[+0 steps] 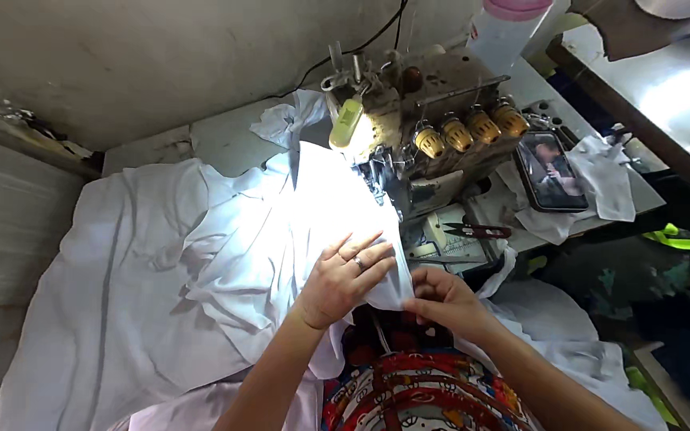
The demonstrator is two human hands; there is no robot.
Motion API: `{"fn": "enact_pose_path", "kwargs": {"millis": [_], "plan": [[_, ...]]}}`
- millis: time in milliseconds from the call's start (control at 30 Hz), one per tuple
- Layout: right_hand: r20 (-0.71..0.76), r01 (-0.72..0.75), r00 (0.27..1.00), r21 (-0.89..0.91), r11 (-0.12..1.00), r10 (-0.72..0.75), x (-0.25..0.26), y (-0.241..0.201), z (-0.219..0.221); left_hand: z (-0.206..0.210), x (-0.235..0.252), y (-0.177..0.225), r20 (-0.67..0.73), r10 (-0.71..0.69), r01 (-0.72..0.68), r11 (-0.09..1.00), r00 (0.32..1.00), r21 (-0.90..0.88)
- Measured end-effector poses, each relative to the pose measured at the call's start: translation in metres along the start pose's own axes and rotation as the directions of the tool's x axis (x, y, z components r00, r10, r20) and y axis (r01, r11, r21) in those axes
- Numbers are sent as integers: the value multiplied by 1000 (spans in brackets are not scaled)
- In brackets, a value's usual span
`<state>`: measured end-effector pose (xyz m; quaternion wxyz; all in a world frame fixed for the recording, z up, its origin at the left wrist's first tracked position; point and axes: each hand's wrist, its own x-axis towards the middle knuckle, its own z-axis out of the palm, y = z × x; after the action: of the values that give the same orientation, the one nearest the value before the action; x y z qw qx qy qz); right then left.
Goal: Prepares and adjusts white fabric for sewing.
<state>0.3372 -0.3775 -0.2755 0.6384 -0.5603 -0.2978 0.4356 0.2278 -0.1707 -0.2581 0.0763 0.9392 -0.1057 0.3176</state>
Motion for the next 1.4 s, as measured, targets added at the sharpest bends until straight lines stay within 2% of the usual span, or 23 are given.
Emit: {"fn": "enact_pose_path", "kwargs": {"millis": [167,267,367,467,533,600,733,867,933,1033,1100,1167,1233,1333,1400], "plan": [[-63,166,983,-125,978,-175,37,-15,-7,-19,26,-13,118,121,-108,988,986,-111],[-75,286,946,-268,920,-316,59,-23,-12,-19,35,-24,165,89,-67,989,982,-136],[-24,389,887,-498,775,-460,75,-23,-16,-15,39,-38,131,19,-1,990,991,-138],[4,347,901,-607,715,-434,79,-24,-17,-14,42,-57,123,-23,40,989,992,-143],[17,325,916,-615,718,-400,76,-24,-17,-16,46,-63,165,-84,106,986,983,-126],[38,320,925,-611,724,-377,73,-26,-17,-19,57,-62,180,-219,227,973,959,-27],[130,387,913,-581,716,-388,67,-28,-10,-16,69,-58,163,-517,517,855,840,46],[231,543,834,-505,671,-501,64,-26,1,-22,45,-52,24,-606,606,792,795,-73],[241,581,804,-507,636,-543,62,-24,6,-34,27,-39,-15,-653,653,757,757,13],[298,628,770,-505,592,-564,61,-22,14,-47,6,-4,1,-698,694,713,716,104],[377,679,732,-479,557,-568,63,-22,17,-46,0,22,34,-658,652,752,753,100],[409,699,712,-493,519,-571,64,-23,15,-39,1,37,34,-557,550,827,830,120],[348,648,748,-567,509,-564,66,-27,7,-33,8,36,29,-491,481,862,871,160],[203,485,839,-700,523,-506,68,-39,-15,-31,21,20,47,-427,414,894,903,174],[131,414,861,-741,528,-491,69,-42,-29,-32,28,11,58,-397,385,910,916,151]]}}
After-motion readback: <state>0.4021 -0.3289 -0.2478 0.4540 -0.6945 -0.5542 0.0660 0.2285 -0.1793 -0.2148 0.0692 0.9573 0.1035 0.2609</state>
